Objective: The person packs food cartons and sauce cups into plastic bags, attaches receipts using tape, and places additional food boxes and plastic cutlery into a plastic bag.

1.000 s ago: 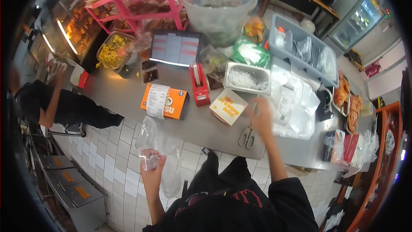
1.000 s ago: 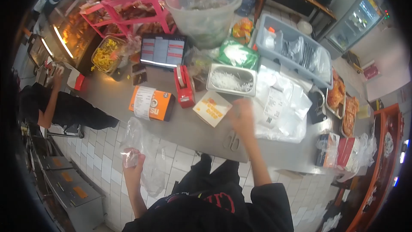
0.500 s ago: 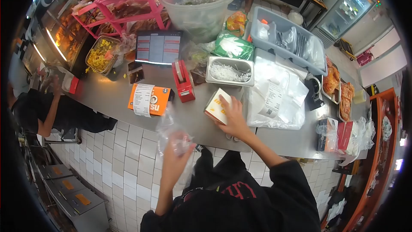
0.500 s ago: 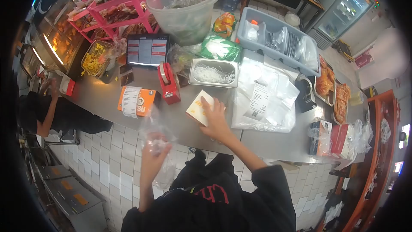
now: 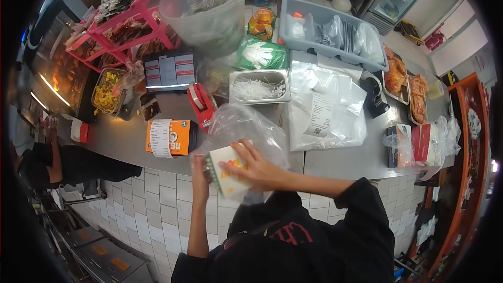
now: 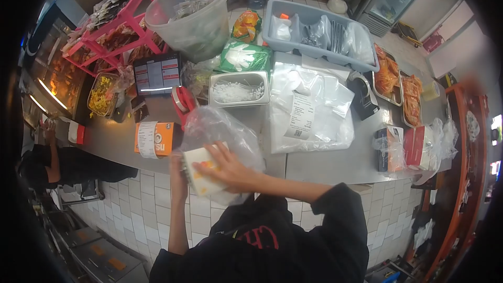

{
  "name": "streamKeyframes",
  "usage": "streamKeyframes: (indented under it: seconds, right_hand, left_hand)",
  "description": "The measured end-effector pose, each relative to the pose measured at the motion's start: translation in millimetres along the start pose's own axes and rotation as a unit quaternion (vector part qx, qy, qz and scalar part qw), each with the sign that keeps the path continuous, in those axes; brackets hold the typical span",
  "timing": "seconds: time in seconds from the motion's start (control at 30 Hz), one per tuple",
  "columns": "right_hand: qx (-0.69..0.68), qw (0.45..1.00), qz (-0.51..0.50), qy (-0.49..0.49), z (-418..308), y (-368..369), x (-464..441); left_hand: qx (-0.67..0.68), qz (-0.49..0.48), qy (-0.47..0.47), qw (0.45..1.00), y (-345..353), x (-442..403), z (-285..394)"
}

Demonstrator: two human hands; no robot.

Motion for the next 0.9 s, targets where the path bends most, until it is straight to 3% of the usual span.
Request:
streamKeyframes:
  seconds: [0.03,0.07,0.1,0.13,0.2,0.27,0.33,0.4,0.47,0.53,0.57,0.63,0.77,0.8,0.87,0.9]
  right_hand:
    - [0.021,0.998,-0.065,0.018,13.2,23.2,7.2]
    - [0.023,0.998,-0.064,0.017,20.6,34.4,16.4]
    - [0.088,0.985,-0.142,0.044,28.9,47.5,25.9]
    - [0.149,0.961,-0.222,0.07,36.2,62.2,35.7]
    - [0.154,0.967,-0.189,0.075,36.3,68.4,34.3]
    - [0.151,0.954,-0.214,0.148,43.6,70.3,27.6]
    - [0.213,0.951,-0.199,0.104,44.8,78.2,26.7]
    - [0.312,0.914,-0.231,0.117,51.5,69.8,22.9]
    - [0.286,0.903,-0.296,0.121,59.9,66.7,23.0]
    - [0.122,0.935,-0.3,0.144,61.6,70.4,29.6]
    - [0.123,0.935,-0.302,0.14,63.0,76.0,33.0]
    - [0.276,0.9,-0.311,0.129,68.9,78.1,32.3]
    - [0.205,0.93,-0.295,0.071,49.2,41.5,25.1]
    - [0.193,0.954,-0.227,0.043,45.2,22.9,19.6]
    - [0.15,0.926,-0.336,0.087,40.7,-18.3,7.1]
    - [0.115,0.843,-0.501,0.16,27.7,-50.6,5.0]
  left_hand:
    - [0.001,-0.001,0.0,1.0,-7.7,-4.5,-6.2]
    - [-0.187,-0.002,0.028,0.982,-11.8,-5.7,-9.7]
    - [-0.368,-0.003,0.054,0.928,-11.6,-6.8,-11.2]
    - [-0.368,-0.002,0.051,0.929,-9.5,-3.2,-8.2]
    - [-0.368,-0.003,0.196,0.909,13.9,26.5,19.0]
    - [-0.35,0.004,0.194,0.916,29.2,34.5,34.2]
    - [-0.329,-0.068,0.174,0.926,49.4,44.4,44.9]
    - [-0.267,-0.094,0.187,0.941,56.4,79.9,86.5]
    - [-0.204,-0.123,0.196,0.951,57.7,100.3,114.1]
    - [-0.299,-0.179,0.298,0.889,69.4,116.6,129.1]
    - [-0.339,-0.102,0.323,0.878,64.4,102.8,120.5]
    - [-0.343,-0.082,0.328,0.876,65.1,81.0,122.2]
    - [-0.342,-0.035,0.359,0.868,56.9,75.0,130.3]
    - [-0.339,-0.034,0.36,0.868,55.1,75.0,134.6]
    - [-0.343,0.014,0.307,0.888,45.4,72.1,145.5]
    - [-0.341,0.015,0.307,0.889,44.8,73.0,151.9]
Point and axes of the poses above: each hand's wrist, its own x-axis away from the middle knuckle, its own y-axis out of the palm, z = x × y, the point moved 7 cm from there along -x, towards the middle knuckle, and after that the axes turned 11 degrees about -y, right-handed, at the moved point
